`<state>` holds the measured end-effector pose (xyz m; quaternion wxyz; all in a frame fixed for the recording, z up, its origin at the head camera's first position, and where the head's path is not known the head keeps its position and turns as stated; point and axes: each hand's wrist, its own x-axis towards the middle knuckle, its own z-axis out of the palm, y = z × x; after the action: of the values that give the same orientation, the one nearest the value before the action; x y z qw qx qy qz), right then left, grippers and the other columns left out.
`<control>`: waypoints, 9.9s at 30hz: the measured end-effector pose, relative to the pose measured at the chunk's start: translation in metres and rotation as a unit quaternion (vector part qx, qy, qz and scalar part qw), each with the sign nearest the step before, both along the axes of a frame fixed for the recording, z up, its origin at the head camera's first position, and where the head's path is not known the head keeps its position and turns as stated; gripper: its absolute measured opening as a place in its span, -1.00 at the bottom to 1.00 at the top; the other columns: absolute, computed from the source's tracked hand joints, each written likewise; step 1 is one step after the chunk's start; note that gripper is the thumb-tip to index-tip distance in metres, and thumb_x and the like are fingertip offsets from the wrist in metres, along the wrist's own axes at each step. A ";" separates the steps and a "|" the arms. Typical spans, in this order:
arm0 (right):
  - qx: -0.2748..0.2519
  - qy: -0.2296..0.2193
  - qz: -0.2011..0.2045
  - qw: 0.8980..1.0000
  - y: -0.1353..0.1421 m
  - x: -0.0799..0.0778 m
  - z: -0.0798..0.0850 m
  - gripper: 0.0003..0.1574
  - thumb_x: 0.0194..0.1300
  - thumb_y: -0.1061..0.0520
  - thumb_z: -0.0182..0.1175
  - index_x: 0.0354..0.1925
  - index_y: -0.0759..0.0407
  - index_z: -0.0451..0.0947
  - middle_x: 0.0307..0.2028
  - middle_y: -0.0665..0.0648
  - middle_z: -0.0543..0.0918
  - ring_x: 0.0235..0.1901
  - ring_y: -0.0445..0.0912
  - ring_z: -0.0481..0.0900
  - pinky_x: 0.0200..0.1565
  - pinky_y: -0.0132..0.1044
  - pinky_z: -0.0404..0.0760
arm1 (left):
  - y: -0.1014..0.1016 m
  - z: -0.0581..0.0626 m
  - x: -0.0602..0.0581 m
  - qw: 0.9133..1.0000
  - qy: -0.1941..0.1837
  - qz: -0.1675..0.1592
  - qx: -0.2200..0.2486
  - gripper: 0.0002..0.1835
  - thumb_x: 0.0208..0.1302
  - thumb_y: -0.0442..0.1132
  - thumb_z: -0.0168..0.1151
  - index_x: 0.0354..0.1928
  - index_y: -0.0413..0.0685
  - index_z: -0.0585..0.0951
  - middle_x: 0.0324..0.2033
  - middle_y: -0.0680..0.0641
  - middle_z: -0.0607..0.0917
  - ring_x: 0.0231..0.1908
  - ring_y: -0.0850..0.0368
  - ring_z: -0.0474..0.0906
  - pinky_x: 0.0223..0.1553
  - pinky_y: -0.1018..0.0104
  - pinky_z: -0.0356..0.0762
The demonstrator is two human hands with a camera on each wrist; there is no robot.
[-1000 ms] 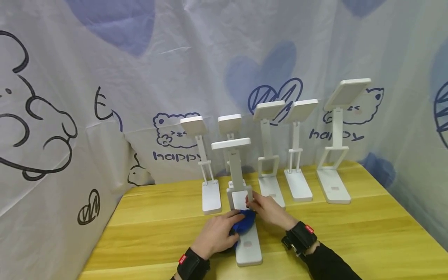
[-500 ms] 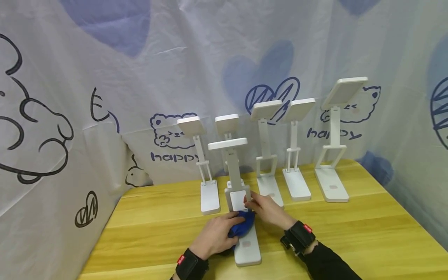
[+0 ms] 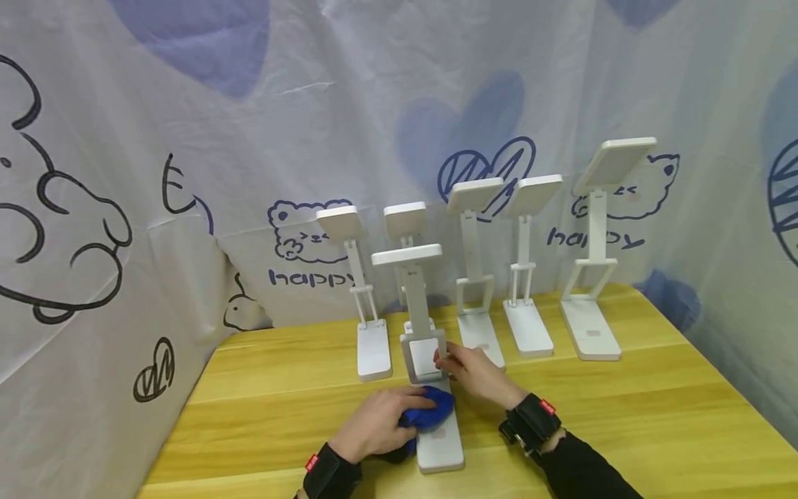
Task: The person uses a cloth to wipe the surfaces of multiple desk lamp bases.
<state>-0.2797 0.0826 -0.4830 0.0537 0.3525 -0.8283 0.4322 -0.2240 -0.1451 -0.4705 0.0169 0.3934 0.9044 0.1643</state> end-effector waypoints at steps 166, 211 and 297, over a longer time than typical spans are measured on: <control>0.003 -0.020 -0.030 0.999 -0.007 0.005 -0.001 -0.86 0.48 0.22 -0.16 -0.14 0.19 0.36 -0.27 0.23 0.60 -0.30 0.02 0.60 -0.40 -0.24 0.64 | -0.016 0.028 0.009 0.986 -0.163 -0.011 0.021 -0.68 -0.11 -0.38 0.21 -0.35 0.21 0.75 -0.19 0.19 0.71 -0.12 0.33 0.53 -0.07 0.33 0.53; 0.011 0.020 -0.030 0.999 -0.007 0.006 -0.002 -0.87 0.48 0.19 -0.13 -0.14 0.13 0.38 -0.31 0.19 0.61 -0.41 -0.03 0.56 -0.40 -0.21 0.54 | 0.020 0.002 0.001 0.998 0.064 0.011 0.005 -0.63 0.02 -0.14 0.27 -0.04 0.17 0.69 -0.04 0.10 0.67 -0.04 0.24 0.54 -0.05 0.24 0.58; 0.016 0.020 -0.022 0.999 -0.007 0.003 -0.004 -0.87 0.48 0.20 -0.14 -0.17 0.16 0.36 -0.33 0.21 0.61 -0.43 -0.02 0.56 -0.46 -0.26 0.55 | 0.015 0.005 0.002 0.998 0.000 -0.038 0.041 -0.62 -0.01 -0.36 0.17 -0.14 0.15 0.72 -0.06 0.08 0.68 -0.04 0.26 0.53 -0.02 0.27 0.55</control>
<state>-0.2763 0.0751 -0.4868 0.0737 0.3434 -0.8417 0.4102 -0.2224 -0.1301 -0.4651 0.0069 0.4279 0.8814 0.1999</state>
